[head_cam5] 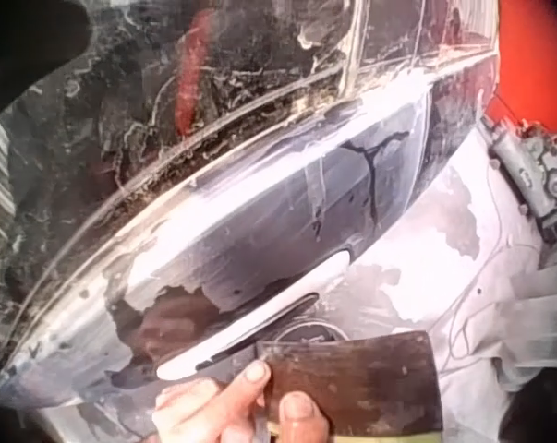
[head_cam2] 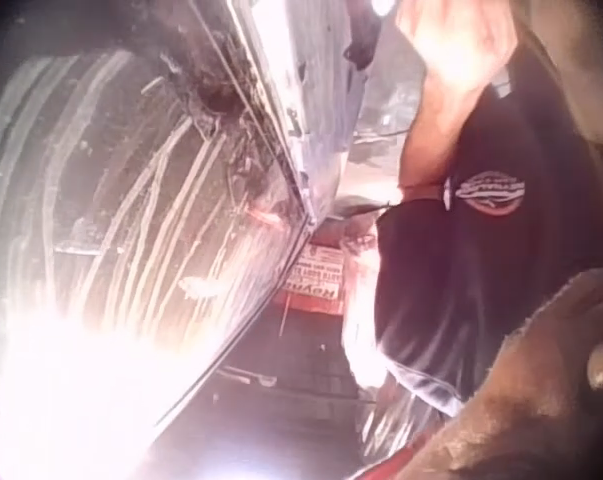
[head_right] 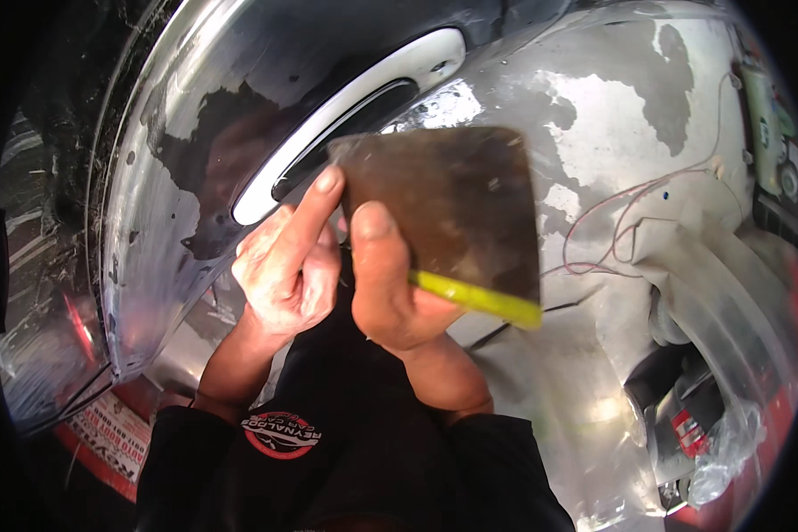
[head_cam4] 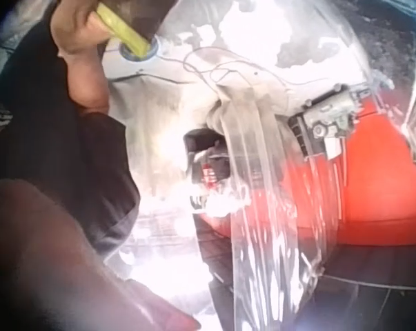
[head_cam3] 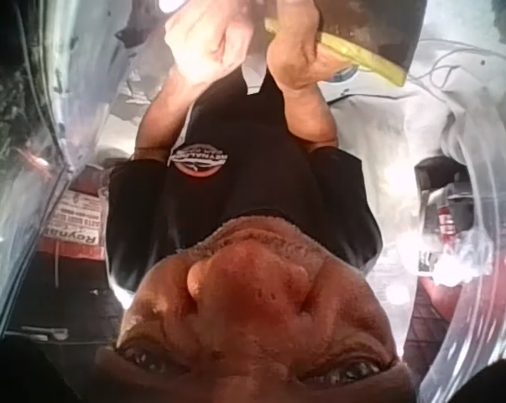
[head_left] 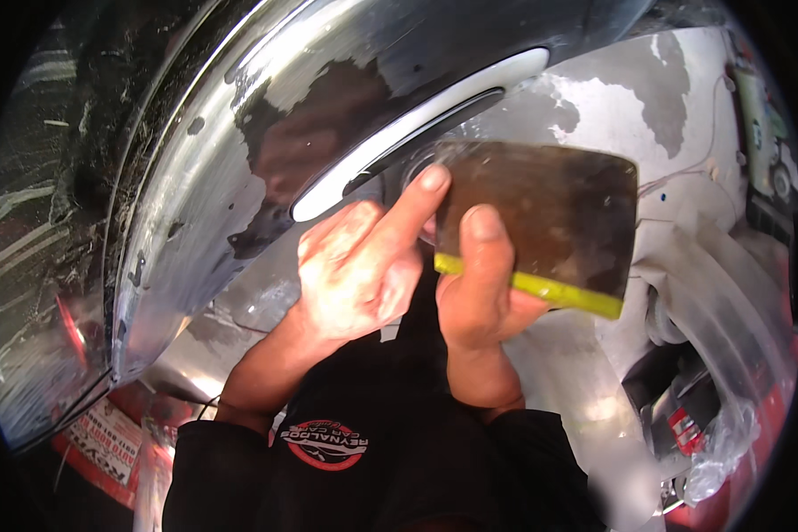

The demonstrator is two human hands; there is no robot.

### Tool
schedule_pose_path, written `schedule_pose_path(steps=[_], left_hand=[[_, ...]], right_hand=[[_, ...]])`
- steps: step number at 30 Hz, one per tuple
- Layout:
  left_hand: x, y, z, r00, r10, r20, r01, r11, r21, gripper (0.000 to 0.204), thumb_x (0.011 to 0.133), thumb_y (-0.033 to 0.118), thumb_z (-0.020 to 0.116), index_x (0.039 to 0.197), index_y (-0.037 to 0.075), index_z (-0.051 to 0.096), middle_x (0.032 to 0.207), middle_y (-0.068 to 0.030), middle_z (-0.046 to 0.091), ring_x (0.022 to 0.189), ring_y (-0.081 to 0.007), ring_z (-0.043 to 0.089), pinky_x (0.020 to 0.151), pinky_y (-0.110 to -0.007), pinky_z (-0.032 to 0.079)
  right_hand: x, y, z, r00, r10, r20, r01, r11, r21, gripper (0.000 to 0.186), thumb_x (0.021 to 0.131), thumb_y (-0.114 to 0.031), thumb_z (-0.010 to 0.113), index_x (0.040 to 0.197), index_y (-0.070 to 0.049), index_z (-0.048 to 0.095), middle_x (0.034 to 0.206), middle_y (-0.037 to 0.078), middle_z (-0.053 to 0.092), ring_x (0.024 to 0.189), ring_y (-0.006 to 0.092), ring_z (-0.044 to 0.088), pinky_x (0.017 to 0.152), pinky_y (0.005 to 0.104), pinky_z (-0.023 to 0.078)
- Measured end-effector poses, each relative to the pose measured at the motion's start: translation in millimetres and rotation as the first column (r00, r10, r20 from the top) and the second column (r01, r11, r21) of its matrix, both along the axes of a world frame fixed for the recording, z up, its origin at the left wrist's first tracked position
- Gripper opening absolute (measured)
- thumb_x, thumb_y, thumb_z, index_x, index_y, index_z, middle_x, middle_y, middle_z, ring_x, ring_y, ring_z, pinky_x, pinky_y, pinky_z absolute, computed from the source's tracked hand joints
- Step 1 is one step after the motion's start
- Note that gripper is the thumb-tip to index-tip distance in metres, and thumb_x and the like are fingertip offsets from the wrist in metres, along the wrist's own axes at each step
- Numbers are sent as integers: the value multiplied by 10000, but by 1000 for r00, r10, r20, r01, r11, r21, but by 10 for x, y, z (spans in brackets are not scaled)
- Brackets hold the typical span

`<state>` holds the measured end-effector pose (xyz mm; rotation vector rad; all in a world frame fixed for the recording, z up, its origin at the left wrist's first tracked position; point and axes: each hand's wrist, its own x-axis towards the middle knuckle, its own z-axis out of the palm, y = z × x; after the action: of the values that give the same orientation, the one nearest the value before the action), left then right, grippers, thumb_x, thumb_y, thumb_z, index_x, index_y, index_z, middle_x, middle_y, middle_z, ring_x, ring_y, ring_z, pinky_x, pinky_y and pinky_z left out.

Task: Sanding and prepping the area around a car door handle using a scraper and sponge for auto body work.

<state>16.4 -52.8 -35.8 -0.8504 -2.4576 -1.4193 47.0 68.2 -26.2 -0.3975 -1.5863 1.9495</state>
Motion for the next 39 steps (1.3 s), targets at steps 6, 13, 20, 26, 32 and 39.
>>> schedule_pose_path(steps=[6, 13, 20, 26, 32, 39], left_hand=[[-196, 298, 161, 995, -21, 101, 35, 990, -135, 725, 733, -92, 640, 1444, 44, 595, 674, -34, 524, 520, -198, 518, 500, -348, 462], [-200, 344, 286, 967, 10, 253, 20, 993, -118, 674, 784, -177, 538, 1425, 20, 608, 713, -103, 598, 589, -195, 580, 619, -296, 515], [-105, 161, 291, 956, 29, 291, 1, 995, -102, 696, 756, -170, 533, 1427, 3, 599, 760, -106, 642, 629, -199, 633, 661, -283, 542], [55, -176, 245, 960, 55, 273, -34, 996, -79, 595, 800, -172, 541, 1383, -75, 602, 817, -134, 683, 651, -190, 657, 658, -277, 548], [201, -401, 73, 976, 89, 199, -92, 996, 3, 605, 769, -172, 552, 1355, -54, 637, 738, -110, 653, 595, -184, 628, 604, -294, 538], [256, -605, 54, 976, 109, 189, -117, 993, 30, 657, 718, -179, 576, 1347, -11, 668, 682, -76, 629, 534, -192, 599, 537, -325, 526]], right_hand=[[-271, 155, 121, 974, -197, 109, 194, 980, 34, 293, 862, 2, 630, 1149, 59, 650, 1056, 133, 714, 905, 208, 690, 800, 313, 554], [-312, 181, 117, 973, -194, 127, 192, 981, 33, 318, 849, 12, 624, 1162, 58, 653, 1074, 141, 719, 932, 210, 704, 806, 320, 572], [-275, 5, 212, 968, -155, 197, 170, 984, -60, 261, 865, 50, 641, 1125, 60, 652, 1044, 117, 721, 905, 198, 698, 802, 314, 564], [-191, -185, 163, 997, 18, 71, -26, 993, 113, 137, 897, 43, 625, 1020, 55, 685, 935, 104, 732, 821, 191, 701, 737, 288, 541], [-31, -411, 136, 996, 54, 74, -68, 978, 196, 182, 907, 57, 635, 1079, 64, 694, 965, 113, 740, 823, 186, 708, 733, 271, 547], [118, -491, 101, 949, 261, 174, -297, 928, 226, 324, 942, 36, 591, 1262, 83, 583, 1091, 148, 725, 986, 220, 704, 887, 326, 559]])
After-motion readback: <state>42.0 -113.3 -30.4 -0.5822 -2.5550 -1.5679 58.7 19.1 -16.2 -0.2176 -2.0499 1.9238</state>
